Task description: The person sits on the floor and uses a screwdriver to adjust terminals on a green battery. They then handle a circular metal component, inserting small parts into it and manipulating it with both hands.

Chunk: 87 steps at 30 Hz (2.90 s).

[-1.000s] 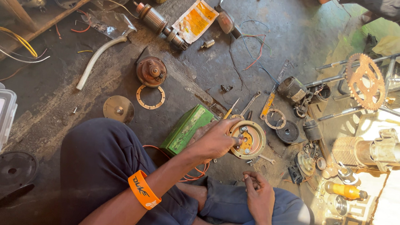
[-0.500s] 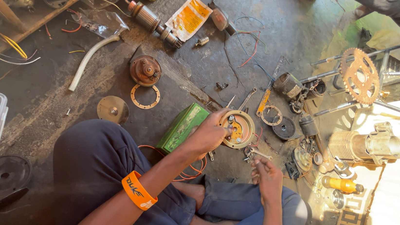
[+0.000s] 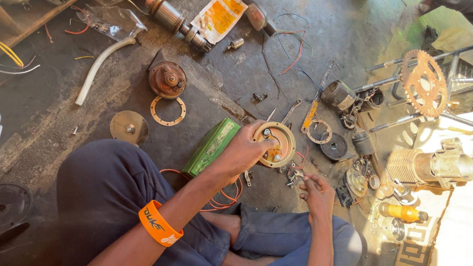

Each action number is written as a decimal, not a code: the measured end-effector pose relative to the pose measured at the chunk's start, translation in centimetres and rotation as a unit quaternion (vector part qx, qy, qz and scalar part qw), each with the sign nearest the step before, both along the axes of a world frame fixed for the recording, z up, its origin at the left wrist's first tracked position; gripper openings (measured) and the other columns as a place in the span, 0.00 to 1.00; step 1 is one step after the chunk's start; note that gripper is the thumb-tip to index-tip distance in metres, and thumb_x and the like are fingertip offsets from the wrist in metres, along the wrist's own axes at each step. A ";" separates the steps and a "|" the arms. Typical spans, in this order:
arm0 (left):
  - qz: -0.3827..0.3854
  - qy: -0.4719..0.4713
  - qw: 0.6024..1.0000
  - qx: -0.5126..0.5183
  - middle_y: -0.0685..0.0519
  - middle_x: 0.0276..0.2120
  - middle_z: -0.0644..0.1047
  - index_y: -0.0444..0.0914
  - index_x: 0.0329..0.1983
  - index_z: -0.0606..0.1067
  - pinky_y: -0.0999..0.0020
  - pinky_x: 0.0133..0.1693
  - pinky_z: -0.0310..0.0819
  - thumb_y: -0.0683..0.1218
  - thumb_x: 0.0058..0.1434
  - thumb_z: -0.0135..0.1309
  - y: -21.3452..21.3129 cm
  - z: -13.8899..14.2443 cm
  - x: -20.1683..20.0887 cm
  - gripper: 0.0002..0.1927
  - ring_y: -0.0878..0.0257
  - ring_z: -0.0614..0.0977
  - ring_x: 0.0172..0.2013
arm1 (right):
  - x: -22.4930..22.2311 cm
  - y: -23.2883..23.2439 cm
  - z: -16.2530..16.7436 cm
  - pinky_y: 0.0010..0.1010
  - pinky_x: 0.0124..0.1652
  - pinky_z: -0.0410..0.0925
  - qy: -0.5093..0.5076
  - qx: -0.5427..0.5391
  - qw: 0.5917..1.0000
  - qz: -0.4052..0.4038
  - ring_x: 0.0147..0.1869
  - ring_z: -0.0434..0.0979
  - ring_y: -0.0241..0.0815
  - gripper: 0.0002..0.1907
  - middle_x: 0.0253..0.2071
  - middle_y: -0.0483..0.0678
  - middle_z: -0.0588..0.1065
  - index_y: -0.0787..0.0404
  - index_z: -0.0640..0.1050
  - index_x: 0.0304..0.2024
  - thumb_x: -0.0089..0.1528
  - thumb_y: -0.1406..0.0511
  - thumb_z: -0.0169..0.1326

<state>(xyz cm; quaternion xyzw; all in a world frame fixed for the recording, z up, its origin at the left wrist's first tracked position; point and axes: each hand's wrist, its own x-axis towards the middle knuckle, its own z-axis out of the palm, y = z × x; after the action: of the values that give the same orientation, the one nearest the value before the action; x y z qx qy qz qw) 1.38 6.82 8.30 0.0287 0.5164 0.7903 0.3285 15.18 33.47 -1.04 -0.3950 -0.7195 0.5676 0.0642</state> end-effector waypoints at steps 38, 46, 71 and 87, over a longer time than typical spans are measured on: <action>0.032 -0.020 0.999 0.000 0.57 0.33 0.76 0.37 0.50 0.75 0.73 0.34 0.77 0.59 0.65 0.51 0.7 -0.9 0.0 0.23 0.73 0.78 0.32 | -0.6 -7.4 -2.5 0.29 0.30 0.66 -0.039 0.049 0.976 0.209 0.29 0.75 0.37 0.07 0.29 0.48 0.78 0.68 0.79 0.39 0.60 0.69 0.57; 0.033 -0.003 0.999 -0.023 0.57 0.33 0.77 0.37 0.50 0.76 0.75 0.34 0.75 0.59 0.66 0.51 1.0 -1.5 0.0 0.22 0.73 0.77 0.32 | 1.6 -7.7 1.9 0.20 0.32 0.66 0.195 -0.472 0.858 0.057 0.38 0.70 0.33 0.24 0.40 0.46 0.69 0.61 0.67 0.64 0.64 0.72 0.50; 0.016 -0.004 0.999 -0.032 0.59 0.27 0.70 0.39 0.49 0.75 0.74 0.31 0.71 0.60 0.66 0.50 0.6 -1.0 0.2 0.22 0.72 0.71 0.28 | 5.2 -15.5 16.5 0.19 0.29 0.71 0.382 -0.716 0.571 0.120 0.39 0.73 0.40 0.20 0.47 0.56 0.65 0.70 0.64 0.59 0.64 0.80 0.47; 0.006 0.025 0.996 -0.080 0.53 0.39 0.80 0.37 0.51 0.74 0.72 0.42 0.75 0.62 0.66 0.49 1.1 -0.5 0.1 0.26 0.69 0.81 0.39 | 6.3 -12.3 16.3 0.27 0.45 0.69 0.158 -0.119 0.980 0.008 0.43 0.75 0.37 0.21 0.43 0.56 0.77 0.67 0.71 0.53 0.57 0.80 0.54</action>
<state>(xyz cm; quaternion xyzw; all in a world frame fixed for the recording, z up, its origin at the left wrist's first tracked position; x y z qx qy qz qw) 1.48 7.89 7.81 0.0193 0.5859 0.7475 0.3124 21.45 21.12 15.22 -0.2995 -0.6312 0.7045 0.1248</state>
